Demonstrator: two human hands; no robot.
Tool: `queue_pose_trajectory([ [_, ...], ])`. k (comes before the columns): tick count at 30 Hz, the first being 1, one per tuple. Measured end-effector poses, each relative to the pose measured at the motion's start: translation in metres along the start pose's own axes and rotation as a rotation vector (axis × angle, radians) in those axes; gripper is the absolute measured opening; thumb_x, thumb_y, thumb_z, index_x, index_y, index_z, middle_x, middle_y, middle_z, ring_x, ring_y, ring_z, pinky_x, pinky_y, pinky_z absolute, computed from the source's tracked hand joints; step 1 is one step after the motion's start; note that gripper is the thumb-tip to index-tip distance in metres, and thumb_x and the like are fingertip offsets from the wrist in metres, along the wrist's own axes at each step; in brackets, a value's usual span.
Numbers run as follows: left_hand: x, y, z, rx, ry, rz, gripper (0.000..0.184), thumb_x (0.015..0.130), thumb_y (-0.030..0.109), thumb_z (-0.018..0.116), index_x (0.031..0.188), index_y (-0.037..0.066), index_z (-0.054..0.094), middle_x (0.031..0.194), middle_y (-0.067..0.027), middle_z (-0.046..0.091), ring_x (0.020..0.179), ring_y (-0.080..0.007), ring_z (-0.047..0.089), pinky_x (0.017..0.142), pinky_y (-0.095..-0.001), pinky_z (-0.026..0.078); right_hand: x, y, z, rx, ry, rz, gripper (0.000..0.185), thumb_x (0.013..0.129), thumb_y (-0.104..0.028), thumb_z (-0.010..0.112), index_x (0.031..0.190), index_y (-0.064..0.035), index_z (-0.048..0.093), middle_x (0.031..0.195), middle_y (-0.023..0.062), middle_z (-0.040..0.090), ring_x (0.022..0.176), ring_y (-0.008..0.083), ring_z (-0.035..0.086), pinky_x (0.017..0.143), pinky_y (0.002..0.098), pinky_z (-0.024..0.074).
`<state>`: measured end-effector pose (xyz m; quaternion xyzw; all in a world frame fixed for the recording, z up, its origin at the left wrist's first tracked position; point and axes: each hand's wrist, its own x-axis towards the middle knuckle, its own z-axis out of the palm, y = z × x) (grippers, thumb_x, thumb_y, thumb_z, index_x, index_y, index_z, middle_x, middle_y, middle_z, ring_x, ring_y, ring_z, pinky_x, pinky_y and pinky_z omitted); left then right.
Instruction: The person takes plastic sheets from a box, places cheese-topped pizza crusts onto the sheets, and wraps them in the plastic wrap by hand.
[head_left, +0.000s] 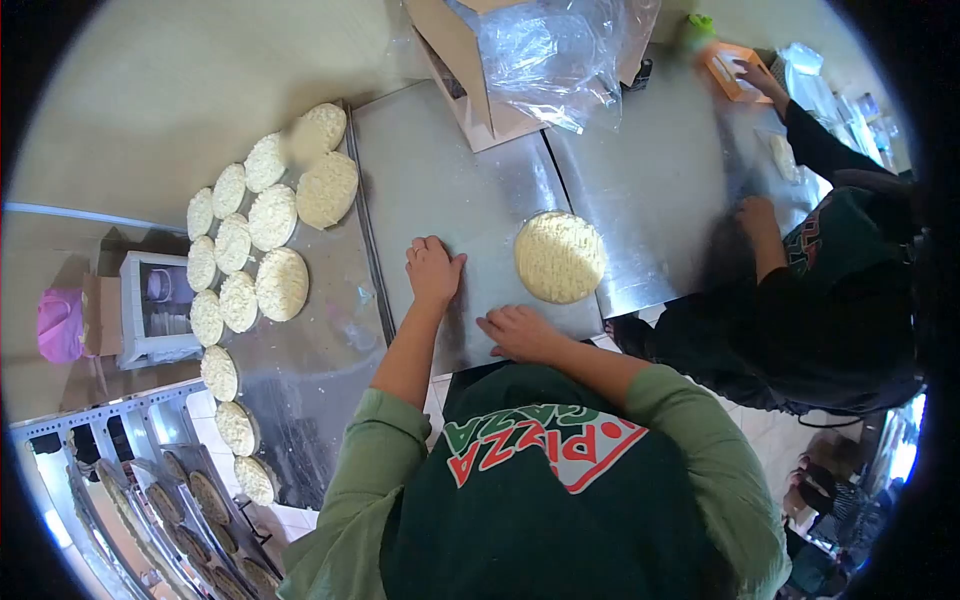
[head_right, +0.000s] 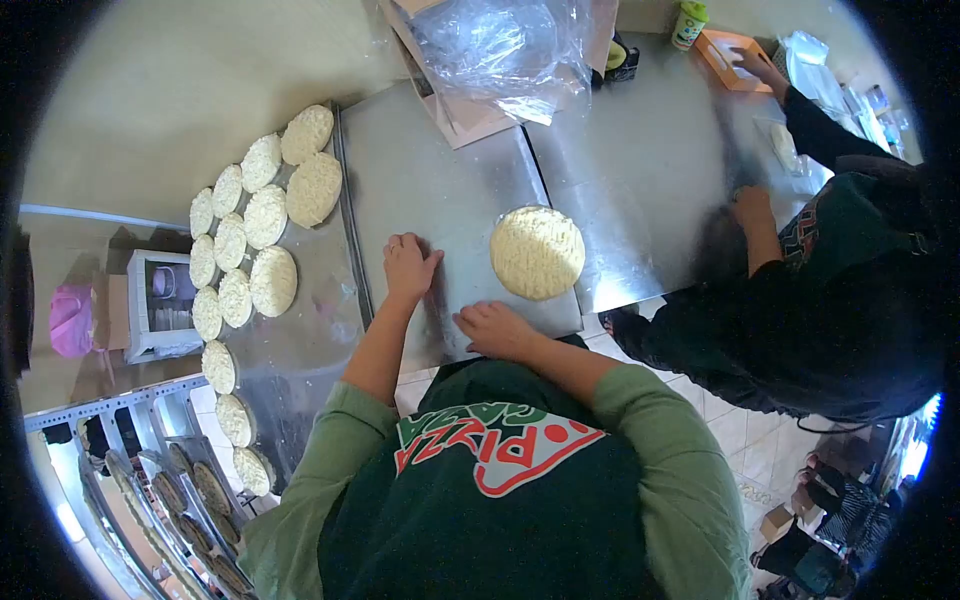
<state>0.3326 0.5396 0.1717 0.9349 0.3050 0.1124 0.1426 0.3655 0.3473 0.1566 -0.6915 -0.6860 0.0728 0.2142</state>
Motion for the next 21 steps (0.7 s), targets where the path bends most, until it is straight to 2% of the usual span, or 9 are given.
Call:
queue_pose_trajectory([
  [4,0.01,-0.023,0.014,-0.175,-0.214,0.073,0.026,0.078,0.02,0.062,0.09,0.001,0.05,0.085,-0.0155,0.054,0.081,-0.0299,0.055,0.073,-0.0407,0.046,0.008,0.001,0.021,-0.083,-0.008,-0.062,0.032,0.073,-0.027,0.063,0.096,-0.0067,0.054,0.094,0.0088,0.054,0.083,0.0241,0.055,0.067,0.0336,0.0468],
  [5,0.012,-0.027,0.018,-0.446,-0.336,-0.141,0.025,0.08,0.021,0.06,0.092,0.002,0.049,0.085,-0.0154,0.054,0.078,-0.0282,0.056,0.069,-0.0389,0.047,0.008,0.002,0.015,-0.08,-0.016,-0.054,0.028,0.075,-0.024,0.063,0.095,-0.0071,0.054,0.092,0.0093,0.054,0.082,0.0244,0.055,0.066,0.0325,0.0472],
  [7,0.022,-0.014,-0.006,-0.978,-0.576,-0.575,0.022,0.083,0.021,0.057,0.094,0.004,0.047,0.086,-0.0152,0.054,0.071,-0.0247,0.058,0.062,-0.0354,0.048,0.003,-0.007,-0.005,0.281,0.121,0.31,0.018,0.079,-0.018,0.059,0.092,-0.0071,0.052,0.088,0.009,0.054,0.081,0.0246,0.057,0.068,0.0318,0.048],
  [10,0.01,0.03,-0.044,-1.741,-0.128,-0.679,0.017,0.086,0.019,0.052,0.094,0.005,0.045,0.085,-0.0122,0.054,0.066,-0.0179,0.057,0.057,-0.0308,0.049,-0.029,-0.006,-0.007,0.912,0.539,0.914,0.006,0.085,-0.012,0.052,0.088,-0.0068,0.05,0.08,0.0078,0.055,0.074,0.0213,0.06,0.064,0.0306,0.0499],
  [13,-0.031,0.059,-0.005,-1.359,-0.046,-0.216,0.026,0.086,0.023,0.052,0.101,0.003,0.044,0.087,-0.0133,0.054,0.075,-0.0199,0.059,0.066,-0.033,0.05,-0.057,-0.004,-0.035,1.417,1.028,1.275,0.013,0.087,-0.018,0.052,0.089,-0.0052,0.049,0.076,0.0057,0.054,0.066,0.0148,0.058,0.056,0.0276,0.0488],
  [16,-0.039,0.079,0.025,-0.609,-0.13,0.372,0.059,0.079,0.038,0.061,0.119,0.002,0.038,0.115,-0.0196,0.046,0.106,-0.0302,0.047,0.091,-0.0427,0.038,-0.074,0.011,-0.03,1.461,0.921,1.461,0.015,0.087,-0.02,0.053,0.089,-0.0051,0.051,0.077,0.0063,0.055,0.062,0.0118,0.056,0.048,0.0244,0.0455],
  [18,-0.034,0.101,0.025,-0.246,-0.091,0.599,0.075,0.072,0.043,0.066,0.127,0.002,0.035,0.13,-0.0216,0.036,0.122,-0.0333,0.035,0.1,-0.0475,0.027,-0.088,0.023,-0.03,1.309,0.717,1.431,0.017,0.086,-0.021,0.054,0.089,-0.004,0.052,0.079,0.0064,0.055,0.061,0.0132,0.056,0.051,0.0252,0.0458],
  [20,-0.033,0.107,0.026,-0.138,-0.178,0.598,0.082,0.068,0.044,0.068,0.13,0.003,0.033,0.137,-0.0203,0.026,0.127,-0.0338,0.026,0.103,-0.0481,0.021,-0.112,0.046,-0.015,1.0,0.576,1.359,0.022,0.084,-0.022,0.057,0.091,-0.0021,0.053,0.081,0.0086,0.056,0.064,0.0198,0.057,0.057,0.0301,0.0465],
  [21,-0.029,0.112,0.028,-0.084,-0.214,0.596,0.086,0.066,0.044,0.069,0.132,0.004,0.031,0.141,-0.0196,0.021,0.13,-0.034,0.022,0.104,-0.0484,0.018,-0.12,0.053,-0.033,0.736,0.658,1.327,0.023,0.083,-0.022,0.058,0.093,-0.002,0.054,0.081,0.0095,0.057,0.066,0.0221,0.057,0.06,0.0319,0.0464],
])
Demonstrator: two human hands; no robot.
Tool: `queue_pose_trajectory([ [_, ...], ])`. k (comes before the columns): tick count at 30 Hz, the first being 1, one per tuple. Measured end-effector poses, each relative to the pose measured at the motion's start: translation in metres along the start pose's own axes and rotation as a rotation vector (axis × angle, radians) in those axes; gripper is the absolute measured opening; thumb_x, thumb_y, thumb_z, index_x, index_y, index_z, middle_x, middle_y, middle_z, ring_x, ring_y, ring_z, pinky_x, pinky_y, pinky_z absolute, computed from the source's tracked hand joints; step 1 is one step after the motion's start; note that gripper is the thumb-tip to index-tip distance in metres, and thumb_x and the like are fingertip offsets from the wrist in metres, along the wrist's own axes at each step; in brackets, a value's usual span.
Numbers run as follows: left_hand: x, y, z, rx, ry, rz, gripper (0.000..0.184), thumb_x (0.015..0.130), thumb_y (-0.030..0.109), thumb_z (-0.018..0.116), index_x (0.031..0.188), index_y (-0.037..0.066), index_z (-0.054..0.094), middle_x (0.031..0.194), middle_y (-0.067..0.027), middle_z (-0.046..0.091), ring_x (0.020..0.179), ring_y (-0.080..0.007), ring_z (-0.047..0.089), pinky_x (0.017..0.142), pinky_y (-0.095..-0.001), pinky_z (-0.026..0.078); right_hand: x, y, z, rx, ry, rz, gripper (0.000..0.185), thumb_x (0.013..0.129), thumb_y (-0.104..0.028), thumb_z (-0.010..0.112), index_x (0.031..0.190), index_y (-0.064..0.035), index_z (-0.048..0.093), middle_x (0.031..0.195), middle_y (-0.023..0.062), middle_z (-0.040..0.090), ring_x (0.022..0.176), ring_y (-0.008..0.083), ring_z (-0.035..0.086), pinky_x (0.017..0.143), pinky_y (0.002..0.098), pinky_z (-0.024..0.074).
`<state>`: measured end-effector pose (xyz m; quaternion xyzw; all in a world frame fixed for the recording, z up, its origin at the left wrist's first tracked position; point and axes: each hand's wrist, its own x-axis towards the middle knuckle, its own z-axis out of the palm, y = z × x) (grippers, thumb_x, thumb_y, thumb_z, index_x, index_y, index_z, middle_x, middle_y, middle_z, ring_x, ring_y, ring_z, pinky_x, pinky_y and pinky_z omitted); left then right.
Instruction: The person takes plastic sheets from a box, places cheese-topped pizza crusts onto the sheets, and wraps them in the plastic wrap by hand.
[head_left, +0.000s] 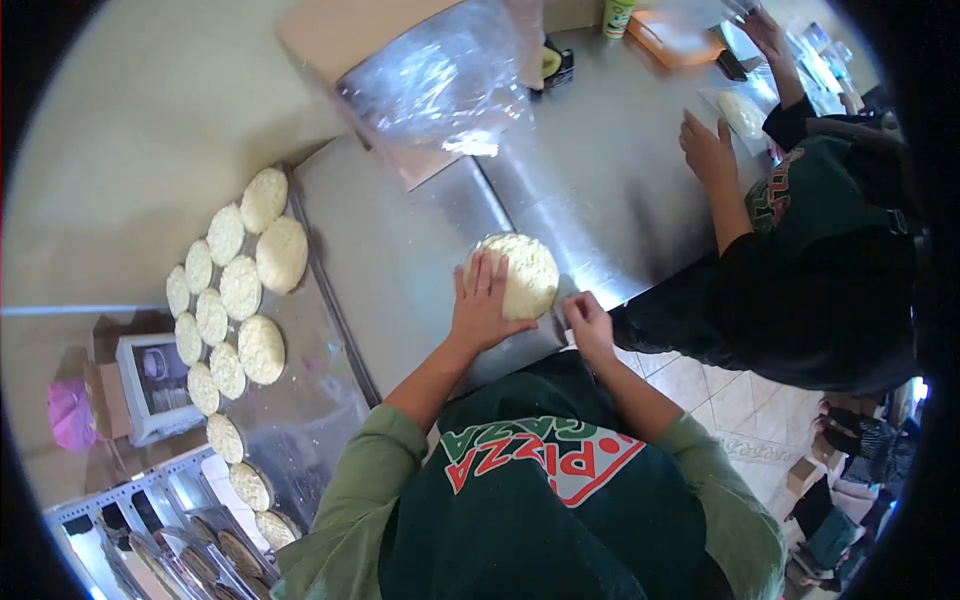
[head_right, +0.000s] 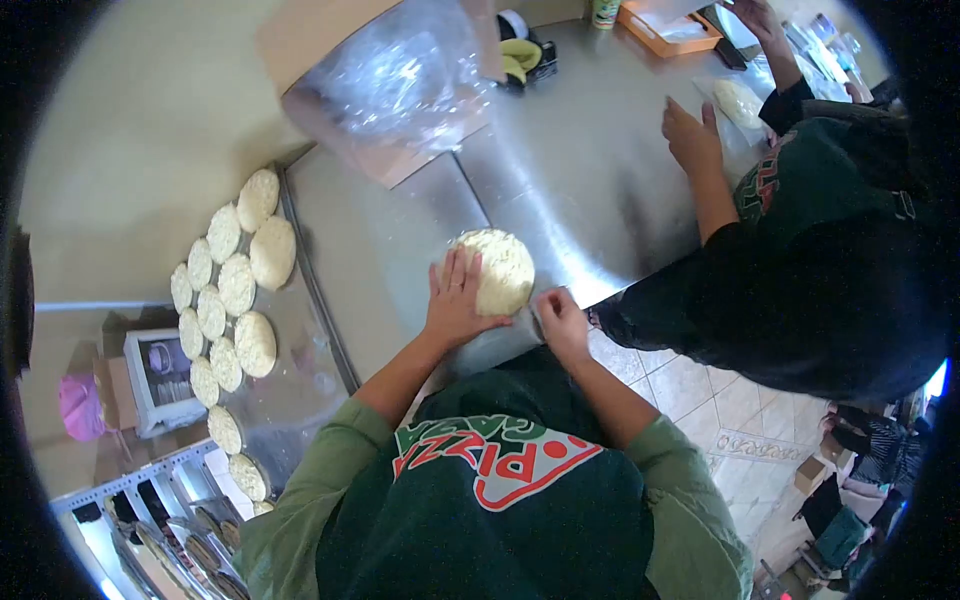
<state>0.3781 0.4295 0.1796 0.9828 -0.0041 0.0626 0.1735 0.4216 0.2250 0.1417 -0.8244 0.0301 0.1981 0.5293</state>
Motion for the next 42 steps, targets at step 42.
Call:
queue_pose_trajectory([
  [42,-0.034,-0.06,0.007,-0.825,0.284,-0.592,0.054,0.092,0.033,0.042,0.133,0.001,0.029,0.135,-0.0217,0.032,0.126,-0.031,0.03,0.104,-0.0377,0.023,0.014,-0.089,0.019,-0.502,0.061,-0.51,0.026,0.084,-0.027,0.053,0.092,-0.0025,0.059,0.087,0.0181,0.06,0.084,0.0343,0.057,0.073,0.0401,0.0457],
])
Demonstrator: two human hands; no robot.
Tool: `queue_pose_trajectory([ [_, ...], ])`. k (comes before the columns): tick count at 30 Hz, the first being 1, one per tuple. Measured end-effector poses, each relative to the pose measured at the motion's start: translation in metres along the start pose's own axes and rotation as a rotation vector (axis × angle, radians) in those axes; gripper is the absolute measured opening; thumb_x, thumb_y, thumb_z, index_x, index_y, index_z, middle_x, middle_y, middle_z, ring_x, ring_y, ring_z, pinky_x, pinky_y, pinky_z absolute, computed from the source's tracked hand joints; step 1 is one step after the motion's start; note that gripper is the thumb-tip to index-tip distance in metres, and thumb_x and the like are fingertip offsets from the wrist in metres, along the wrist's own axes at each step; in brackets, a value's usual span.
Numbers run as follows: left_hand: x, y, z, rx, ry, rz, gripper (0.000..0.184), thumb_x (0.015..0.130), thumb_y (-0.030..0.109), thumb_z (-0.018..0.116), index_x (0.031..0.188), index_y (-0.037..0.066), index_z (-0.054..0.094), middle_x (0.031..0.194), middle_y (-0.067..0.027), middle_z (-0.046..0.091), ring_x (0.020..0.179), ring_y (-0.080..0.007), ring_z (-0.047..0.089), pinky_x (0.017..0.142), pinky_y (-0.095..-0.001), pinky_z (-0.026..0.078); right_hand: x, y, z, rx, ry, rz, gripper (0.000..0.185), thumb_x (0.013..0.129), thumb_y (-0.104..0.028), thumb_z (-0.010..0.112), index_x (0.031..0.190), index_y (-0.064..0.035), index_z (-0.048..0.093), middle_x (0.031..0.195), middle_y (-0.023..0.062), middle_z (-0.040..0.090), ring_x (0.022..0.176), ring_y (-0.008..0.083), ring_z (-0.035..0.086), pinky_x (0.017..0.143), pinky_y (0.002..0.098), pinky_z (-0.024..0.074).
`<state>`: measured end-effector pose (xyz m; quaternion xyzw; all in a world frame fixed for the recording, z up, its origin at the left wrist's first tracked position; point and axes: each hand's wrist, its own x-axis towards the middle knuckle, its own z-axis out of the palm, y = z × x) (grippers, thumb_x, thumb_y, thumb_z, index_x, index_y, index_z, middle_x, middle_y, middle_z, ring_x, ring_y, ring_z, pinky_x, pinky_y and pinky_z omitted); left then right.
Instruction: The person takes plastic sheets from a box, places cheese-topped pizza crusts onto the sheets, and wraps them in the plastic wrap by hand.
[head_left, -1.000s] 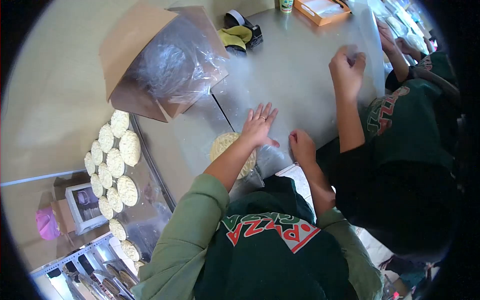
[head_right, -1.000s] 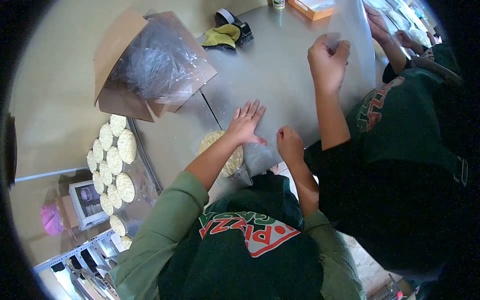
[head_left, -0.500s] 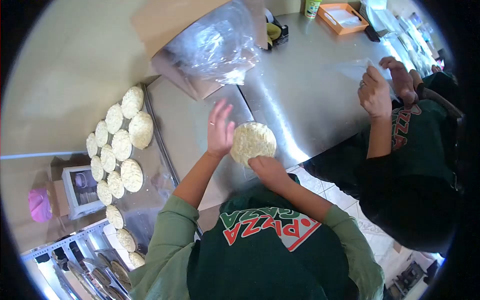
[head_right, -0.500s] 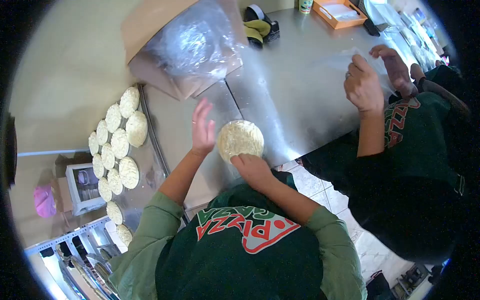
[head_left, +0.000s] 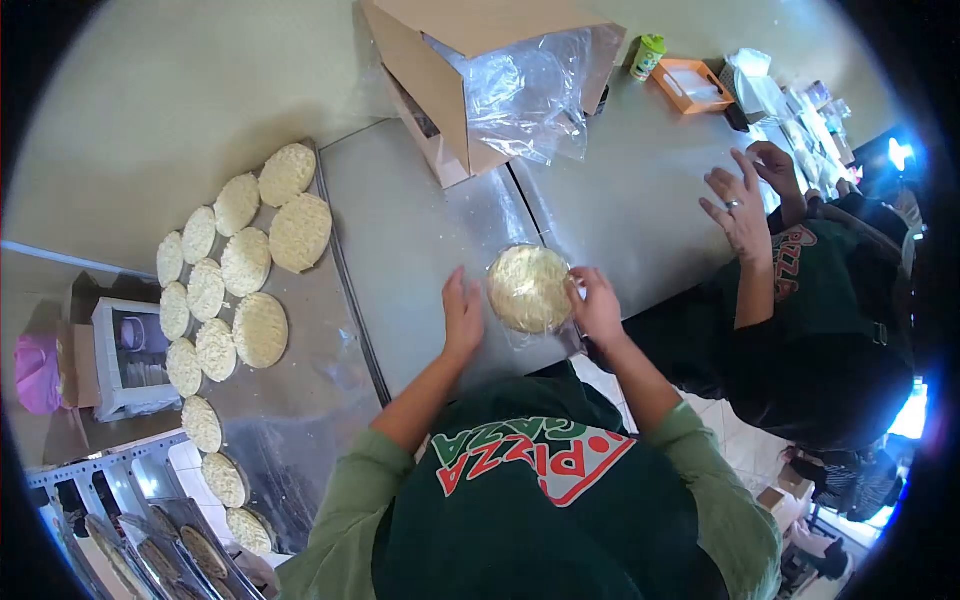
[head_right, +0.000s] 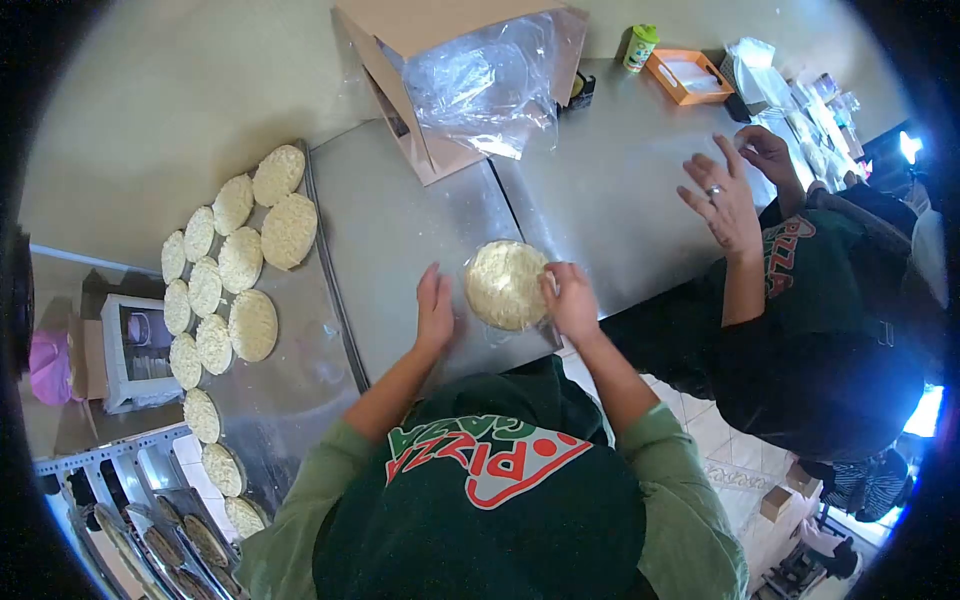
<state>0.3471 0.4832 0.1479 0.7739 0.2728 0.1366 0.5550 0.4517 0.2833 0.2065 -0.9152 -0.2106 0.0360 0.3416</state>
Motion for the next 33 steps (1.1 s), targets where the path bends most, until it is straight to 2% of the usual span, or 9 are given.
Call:
queue_pose_trajectory([
  [5,-0.026,-0.003,0.027,-0.645,0.042,-0.397,0.047,0.093,0.029,0.041,0.128,-0.002,0.034,0.124,-0.0143,0.043,0.112,-0.0213,0.042,0.097,-0.0349,0.033,0.045,0.045,0.034,0.499,-0.45,0.509,0.056,0.073,-0.041,0.066,0.104,0.0043,0.053,0.097,0.0175,0.06,0.09,0.0266,0.058,0.079,0.0358,0.0445],
  [9,-0.002,-0.023,0.046,-0.771,-0.042,-0.424,0.047,0.093,0.029,0.043,0.125,-0.004,0.035,0.122,-0.0159,0.043,0.108,-0.0219,0.044,0.095,-0.0346,0.035,0.046,0.055,0.063,0.656,-0.368,0.401,0.062,0.071,-0.028,0.073,0.114,0.0069,0.045,0.1,0.0128,0.058,0.085,0.0183,0.058,0.074,0.0303,0.0469],
  [12,0.021,0.023,0.077,-0.088,0.069,-0.146,0.049,0.09,0.028,0.049,0.125,-0.003,0.035,0.122,-0.0185,0.042,0.112,-0.0251,0.042,0.097,-0.036,0.032,0.063,0.084,0.029,0.729,-0.237,0.472,0.066,0.068,-0.034,0.072,0.114,0.0061,0.046,0.1,0.0208,0.059,0.089,0.0252,0.059,0.074,0.0351,0.0478],
  [16,0.08,0.188,0.071,0.238,0.316,0.666,0.073,0.075,0.03,0.068,0.127,-0.003,0.031,0.127,-0.0247,0.035,0.119,-0.0381,0.032,0.1,-0.0417,0.026,0.105,0.157,-0.04,0.382,-0.136,0.483,0.067,0.07,-0.03,0.071,0.119,0.0062,0.042,0.102,0.0217,0.058,0.091,0.0255,0.059,0.076,0.0343,0.0483],
  [19,0.132,0.25,0.074,0.342,0.396,0.652,0.059,0.075,0.023,0.066,0.122,0.0,0.04,0.128,-0.0239,0.035,0.119,-0.0377,0.033,0.098,-0.0418,0.029,0.119,0.183,-0.069,0.06,0.184,0.329,0.054,0.075,-0.024,0.065,0.118,0.0025,0.045,0.105,0.0203,0.057,0.093,0.0269,0.059,0.077,0.0322,0.0476],
  [22,0.178,0.252,0.067,0.209,0.251,0.435,0.042,0.077,0.017,0.061,0.113,0.0,0.046,0.12,-0.0207,0.041,0.11,-0.029,0.042,0.089,-0.036,0.036,0.11,0.112,-0.123,-0.232,0.407,-0.07,0.044,0.079,-0.021,0.061,0.115,-0.0004,0.049,0.108,0.015,0.057,0.094,0.0252,0.058,0.077,0.0317,0.0471],
  [25,0.195,0.233,0.043,-0.243,0.124,0.247,0.027,0.079,0.012,0.057,0.102,-0.001,0.05,0.101,-0.0119,0.053,0.088,-0.0163,0.052,0.072,-0.0259,0.042,0.089,0.017,-0.128,-0.202,0.148,-0.49,0.034,0.082,-0.018,0.056,0.112,-0.0032,0.053,0.111,0.0096,0.058,0.095,0.0235,0.058,0.078,0.0311,0.0466],
  [27,0.191,0.211,0.033,-0.325,0.265,0.269,0.023,0.08,0.01,0.053,0.101,0.001,0.05,0.092,-0.0059,0.054,0.077,-0.0107,0.051,0.063,-0.0208,0.04,0.092,0.011,-0.051,0.208,-0.007,-0.15,0.031,0.085,-0.017,0.055,0.113,-0.0036,0.054,0.113,0.0074,0.057,0.097,0.0212,0.058,0.078,0.0303,0.0465],
  [33,0.125,0.233,0.001,-0.542,0.163,0.18,0.024,0.084,0.013,0.053,0.106,0.003,0.048,0.091,-0.0006,0.051,0.076,-0.0079,0.047,0.063,-0.0203,0.038,0.168,-0.113,-0.043,0.601,0.187,-0.459,0.037,0.09,-0.022,0.046,0.125,-0.0104,0.045,0.129,0.0182,0.043,0.118,0.0325,0.042,0.1,0.0375,0.0306],
])
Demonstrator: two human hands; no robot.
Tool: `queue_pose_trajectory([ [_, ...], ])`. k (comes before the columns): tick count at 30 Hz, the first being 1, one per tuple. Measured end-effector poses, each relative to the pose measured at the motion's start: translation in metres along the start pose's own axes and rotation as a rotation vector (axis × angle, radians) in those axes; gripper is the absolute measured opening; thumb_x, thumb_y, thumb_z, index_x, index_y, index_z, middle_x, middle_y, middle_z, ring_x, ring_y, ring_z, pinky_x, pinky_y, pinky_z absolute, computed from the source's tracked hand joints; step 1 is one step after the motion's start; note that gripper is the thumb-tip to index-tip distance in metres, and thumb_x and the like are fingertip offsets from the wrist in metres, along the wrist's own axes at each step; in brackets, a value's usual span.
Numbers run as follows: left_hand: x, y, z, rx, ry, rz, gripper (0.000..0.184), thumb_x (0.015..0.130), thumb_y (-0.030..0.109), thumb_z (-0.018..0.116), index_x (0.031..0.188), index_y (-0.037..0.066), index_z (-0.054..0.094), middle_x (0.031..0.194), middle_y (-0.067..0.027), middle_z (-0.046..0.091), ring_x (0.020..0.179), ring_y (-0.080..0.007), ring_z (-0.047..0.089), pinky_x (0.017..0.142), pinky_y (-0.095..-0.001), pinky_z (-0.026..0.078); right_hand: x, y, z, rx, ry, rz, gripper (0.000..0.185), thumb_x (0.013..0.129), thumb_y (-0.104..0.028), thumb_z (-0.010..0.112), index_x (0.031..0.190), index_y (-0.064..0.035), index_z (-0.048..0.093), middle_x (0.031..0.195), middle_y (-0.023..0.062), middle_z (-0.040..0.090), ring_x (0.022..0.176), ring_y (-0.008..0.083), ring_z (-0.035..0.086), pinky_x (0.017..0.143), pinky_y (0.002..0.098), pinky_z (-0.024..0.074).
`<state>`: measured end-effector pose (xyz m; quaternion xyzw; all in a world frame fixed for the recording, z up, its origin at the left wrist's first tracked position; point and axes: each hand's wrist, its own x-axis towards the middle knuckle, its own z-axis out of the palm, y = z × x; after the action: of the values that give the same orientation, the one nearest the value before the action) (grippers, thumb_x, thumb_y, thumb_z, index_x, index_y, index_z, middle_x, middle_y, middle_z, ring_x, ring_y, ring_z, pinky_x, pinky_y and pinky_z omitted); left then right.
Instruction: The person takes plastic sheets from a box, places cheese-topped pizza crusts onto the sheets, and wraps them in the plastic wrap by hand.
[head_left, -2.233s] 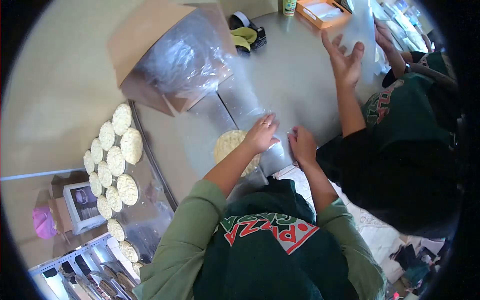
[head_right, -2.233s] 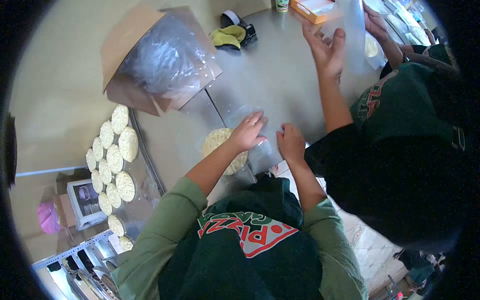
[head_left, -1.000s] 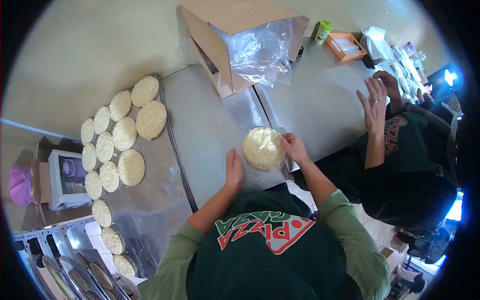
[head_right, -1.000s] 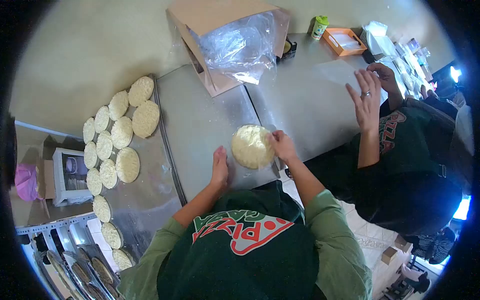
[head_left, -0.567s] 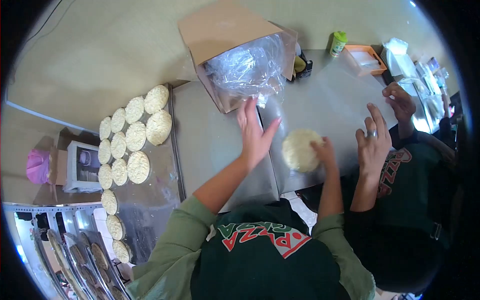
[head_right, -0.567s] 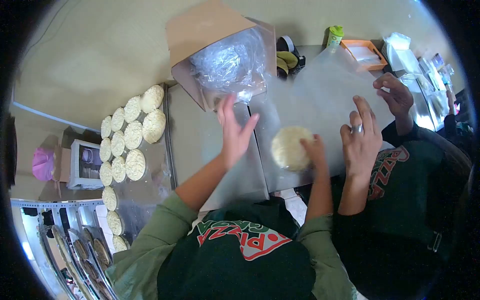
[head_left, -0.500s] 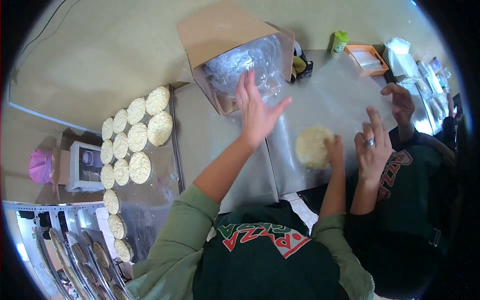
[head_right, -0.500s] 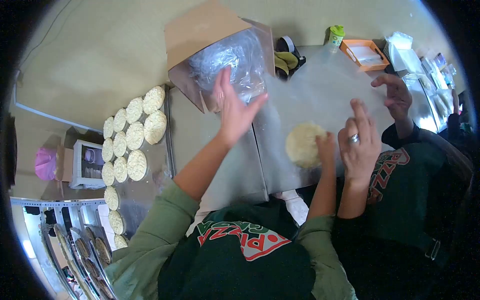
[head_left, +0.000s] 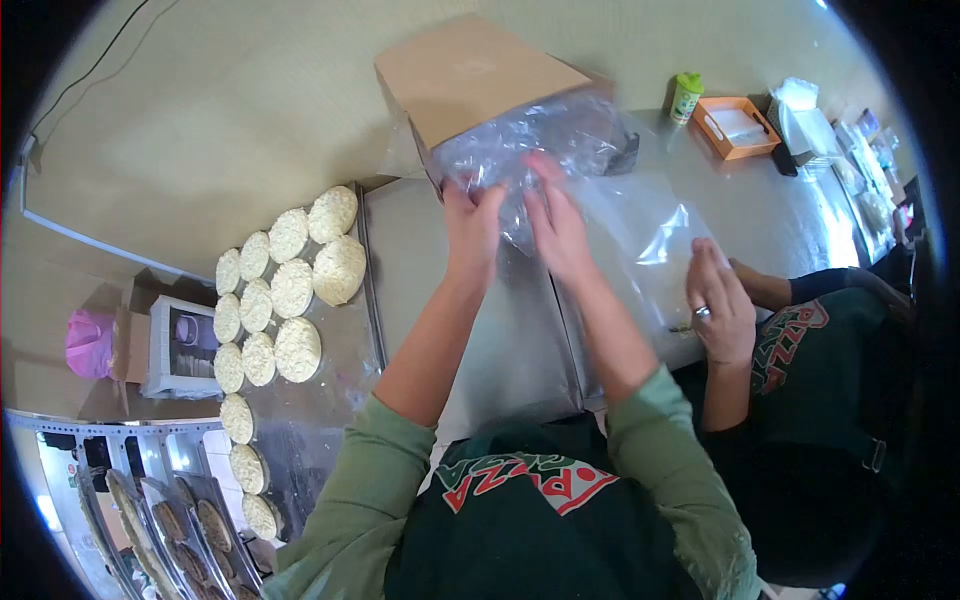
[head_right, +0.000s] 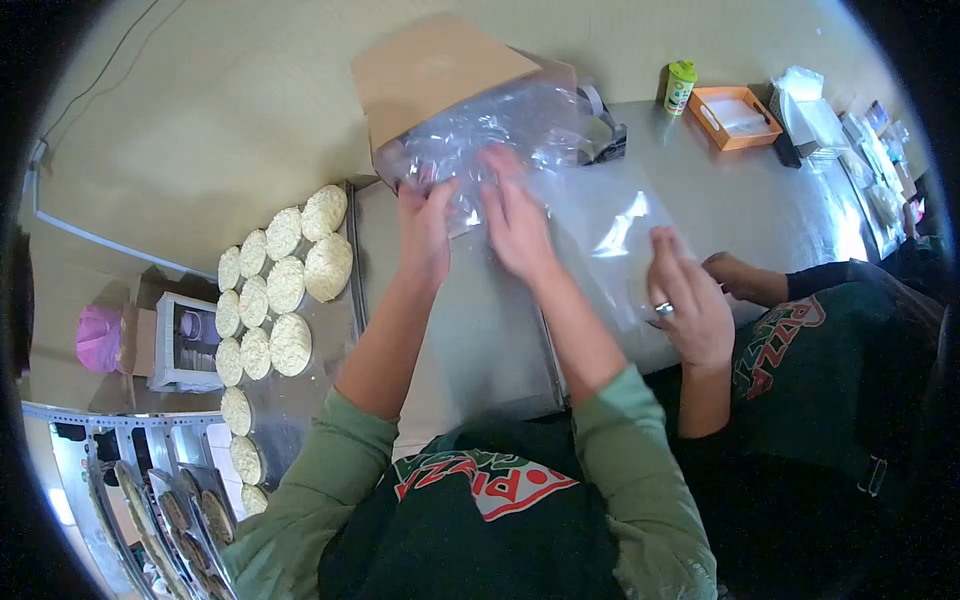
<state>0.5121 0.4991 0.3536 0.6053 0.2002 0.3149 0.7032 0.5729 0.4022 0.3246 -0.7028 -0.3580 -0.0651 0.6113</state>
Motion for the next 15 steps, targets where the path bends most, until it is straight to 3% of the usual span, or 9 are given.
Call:
queue_pose_trajectory([
  [3,-0.033,0.022,-0.03,0.111,-0.009,-0.103,0.027,0.089,0.021,0.051,0.109,0.003,0.048,0.093,-0.0004,0.051,0.077,-0.0068,0.046,0.066,-0.0205,0.039,0.052,0.048,0.035,-0.509,-0.166,-0.014,0.041,0.091,-0.028,0.039,0.131,-0.0164,0.038,0.137,0.0167,0.033,0.124,0.0332,0.033,0.1,0.0464,0.0277],
  [5,-0.054,0.029,-0.061,0.039,-0.027,-0.046,0.027,0.093,0.025,0.046,0.107,0.002,0.051,0.083,-0.0008,0.051,0.061,-0.0042,0.038,0.059,-0.019,0.038,0.075,0.042,0.047,-0.786,-0.376,0.074,0.043,0.091,-0.032,0.037,0.132,-0.0189,0.037,0.138,0.0161,0.03,0.126,0.0339,0.03,0.1,0.0503,0.0273],
  [7,-0.077,0.049,-0.098,0.115,-0.097,-0.07,0.033,0.094,0.026,0.04,0.116,0.002,0.047,0.07,0.0019,0.046,0.056,-0.0043,0.035,0.061,-0.0248,0.046,0.094,0.047,0.06,-0.92,-0.448,0.162,0.044,0.091,-0.035,0.035,0.133,-0.0215,0.034,0.139,0.0157,0.028,0.127,0.0337,0.027,0.099,0.0535,0.0268],
  [8,-0.085,0.057,-0.114,0.01,-0.118,-0.117,0.037,0.094,0.031,0.039,0.12,0.004,0.044,0.065,0.0027,0.041,0.052,-0.0045,0.034,0.06,-0.0288,0.048,0.1,0.05,0.066,-0.984,-0.485,0.205,0.045,0.091,-0.036,0.034,0.134,-0.0228,0.033,0.14,0.0155,0.026,0.128,0.0336,0.026,0.098,0.0551,0.0265],
  [11,-0.098,0.072,-0.151,-0.265,-0.139,-0.257,0.048,0.094,0.041,0.035,0.13,0.01,0.034,0.056,0.0035,0.031,0.044,-0.0055,0.03,0.055,-0.0399,0.053,0.113,0.035,0.073,-1.072,-0.537,0.282,0.044,0.09,-0.035,0.039,0.129,-0.0168,0.041,0.14,0.0146,0.025,0.124,0.0352,0.032,0.098,0.0495,0.0308],
  [14,-0.107,0.067,-0.177,-0.471,-0.098,-0.387,0.05,0.093,0.045,0.033,0.136,0.02,0.025,0.055,0.0024,0.029,0.041,-0.0068,0.026,0.048,-0.0474,0.054,0.125,0.128,0.087,-0.81,-0.389,0.163,0.042,0.088,-0.036,0.045,0.119,-0.0081,0.052,0.135,0.0162,0.034,0.114,0.0331,0.044,0.095,0.0419,0.0374],
  [15,-0.112,0.064,-0.181,-0.485,-0.107,-0.398,0.05,0.093,0.045,0.033,0.136,0.02,0.026,0.055,0.0025,0.028,0.041,-0.007,0.026,0.047,-0.0471,0.054,0.114,0.107,0.083,-0.66,-0.253,0.106,0.041,0.087,-0.035,0.047,0.114,-0.0055,0.054,0.128,0.0162,0.041,0.107,0.0309,0.048,0.09,0.0394,0.0402],
])
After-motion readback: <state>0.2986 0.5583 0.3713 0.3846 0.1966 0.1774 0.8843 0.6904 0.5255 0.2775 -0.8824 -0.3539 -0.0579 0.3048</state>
